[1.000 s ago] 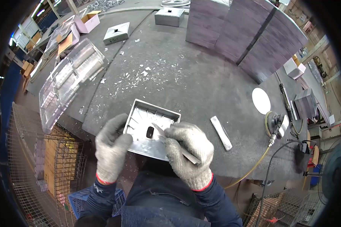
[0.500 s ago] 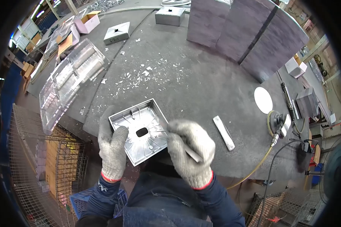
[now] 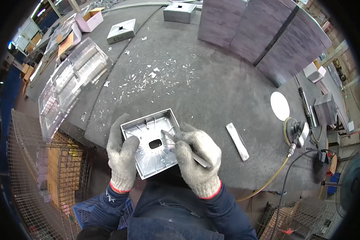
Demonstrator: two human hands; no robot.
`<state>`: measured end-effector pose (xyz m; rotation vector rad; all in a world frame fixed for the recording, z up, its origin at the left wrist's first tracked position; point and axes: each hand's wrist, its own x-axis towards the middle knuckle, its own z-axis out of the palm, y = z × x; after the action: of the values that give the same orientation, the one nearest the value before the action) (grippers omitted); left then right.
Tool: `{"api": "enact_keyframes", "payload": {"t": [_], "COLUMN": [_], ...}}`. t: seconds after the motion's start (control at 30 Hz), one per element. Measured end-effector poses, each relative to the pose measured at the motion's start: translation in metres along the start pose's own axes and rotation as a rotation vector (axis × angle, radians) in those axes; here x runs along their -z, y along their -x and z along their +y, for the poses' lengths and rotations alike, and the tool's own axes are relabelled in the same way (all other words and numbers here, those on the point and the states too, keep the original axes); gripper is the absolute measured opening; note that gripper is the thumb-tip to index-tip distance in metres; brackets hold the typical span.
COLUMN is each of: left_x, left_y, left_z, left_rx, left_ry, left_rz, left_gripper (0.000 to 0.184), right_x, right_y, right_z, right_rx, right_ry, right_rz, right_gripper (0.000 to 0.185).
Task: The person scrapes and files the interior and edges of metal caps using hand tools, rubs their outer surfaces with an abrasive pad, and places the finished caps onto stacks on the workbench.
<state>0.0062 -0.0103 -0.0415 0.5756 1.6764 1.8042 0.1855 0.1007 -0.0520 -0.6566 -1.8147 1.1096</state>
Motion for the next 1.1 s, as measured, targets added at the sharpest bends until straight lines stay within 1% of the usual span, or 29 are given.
{"api": "enact_keyframes", "payload": {"t": [0.03, 0.1, 0.13, 0.17, 0.23, 0.27, 0.3, 0.37, 0.4, 0.43, 0.5, 0.53, 0.57, 0.63, 0.7, 0.77, 0.83, 0.87, 0.93, 0.97, 1.03, 1.07, 1.1], "left_x": [0.001, 0.0, -0.002, -0.002, -0.001, -0.001, -0.001, -0.002, -0.001, 0.0, -0.001, -0.002, -0.003, -0.003, -0.003, -0.003, 0.001, 0.004, 0.009, 0.01, 0.012, 0.018, 0.02], "left_y": [0.002, 0.003, 0.003, 0.003, 0.003, 0.003, 0.003, 0.003, 0.003, 0.003, 0.003, 0.003, 0.003, 0.004, 0.004, 0.002, -0.002, -0.003, -0.007, -0.01, -0.016, -0.015, -0.008], "left_z": [0.0, -0.001, -0.002, -0.002, 0.0, 0.0, 0.0, -0.001, -0.002, -0.002, -0.001, 0.0, 0.0, 0.0, 0.0, -0.002, -0.004, 0.002, 0.016, 0.017, 0.013, 0.004, -0.006], "left_rx": [0.014, 0.001, -0.018, -0.016, -0.023, -0.023, -0.015, -0.009, -0.001, 0.005, 0.007, 0.008, 0.005, 0.008, -0.008, -0.028, -0.063, -0.067, 0.058, 0.058, 0.197, 0.215, 0.212], "left_ry": [-0.002, -0.01, -0.018, -0.018, -0.023, -0.021, -0.016, -0.01, 0.006, 0.022, 0.015, 0.01, 0.012, 0.04, 0.022, 0.006, 0.001, 0.001, -0.127, -0.126, 0.047, 0.179, 0.18], "left_rz": [0.004, 0.0, -0.004, -0.006, -0.005, 0.0, -0.001, -0.003, -0.009, -0.014, -0.008, -0.007, -0.008, -0.005, -0.005, -0.014, -0.055, -0.053, -0.146, -0.147, -0.128, -0.089, -0.092], "left_gripper": [0.067, 0.067, 0.067, 0.067, 0.067, 0.067, 0.067, 0.067, 0.067, 0.067, 0.067, 0.066, 0.066, 0.066, 0.066, 0.066, 0.067, 0.067, 0.069, 0.069, 0.07, 0.074, 0.074], "right_x": [-0.003, -0.012, -0.009, -0.006, -0.001, -0.002, -0.003, -0.009, -0.008, -0.01, -0.013, -0.014, -0.011, -0.005, -0.004, -0.01, -0.005, -0.002, -0.006, -0.007, -0.01, -0.012, -0.014], "right_y": [0.002, 0.001, -0.004, -0.003, 0.002, 0.006, 0.003, -0.005, -0.003, -0.001, -0.001, -0.005, -0.004, -0.003, -0.003, -0.007, -0.007, -0.006, -0.002, -0.003, -0.006, -0.003, 0.0], "right_z": [0.001, -0.004, -0.005, -0.003, 0.003, 0.017, 0.014, 0.004, 0.007, 0.006, -0.004, -0.005, -0.001, 0.008, 0.003, 0.001, 0.005, 0.006, 0.004, 0.007, 0.015, 0.012, 0.013], "right_rx": [-0.005, -0.1, -0.065, -0.067, -0.062, -0.011, -0.012, 0.005, -0.014, -0.012, -0.058, -0.015, -0.011, 0.09, 0.086, 0.101, 0.09, 0.004, -0.177, -0.176, 0.105, 0.081, 0.085], "right_ry": [-0.001, -0.032, 0.132, 0.133, -0.008, -0.007, -0.006, 0.137, 0.006, 0.004, -0.054, 0.078, 0.079, 0.08, 0.085, 0.212, 0.196, 0.077, -0.186, -0.185, 0.119, 0.142, 0.143], "right_rz": [-0.005, 0.113, 0.076, 0.076, 0.035, 0.053, 0.051, 0.075, 0.049, 0.05, 0.06, 0.057, 0.058, -0.005, -0.016, 0.026, 0.016, 0.043, 0.136, 0.137, 0.135, 0.152, 0.154], "right_gripper": [0.014, 0.012, 0.011, 0.011, 0.012, 0.016, 0.016, 0.015, 0.017, 0.017, 0.011, 0.012, 0.012, 0.015, 0.017, 0.016, 0.017, 0.015, 0.012, 0.012, 0.011, 0.011, 0.011]}}
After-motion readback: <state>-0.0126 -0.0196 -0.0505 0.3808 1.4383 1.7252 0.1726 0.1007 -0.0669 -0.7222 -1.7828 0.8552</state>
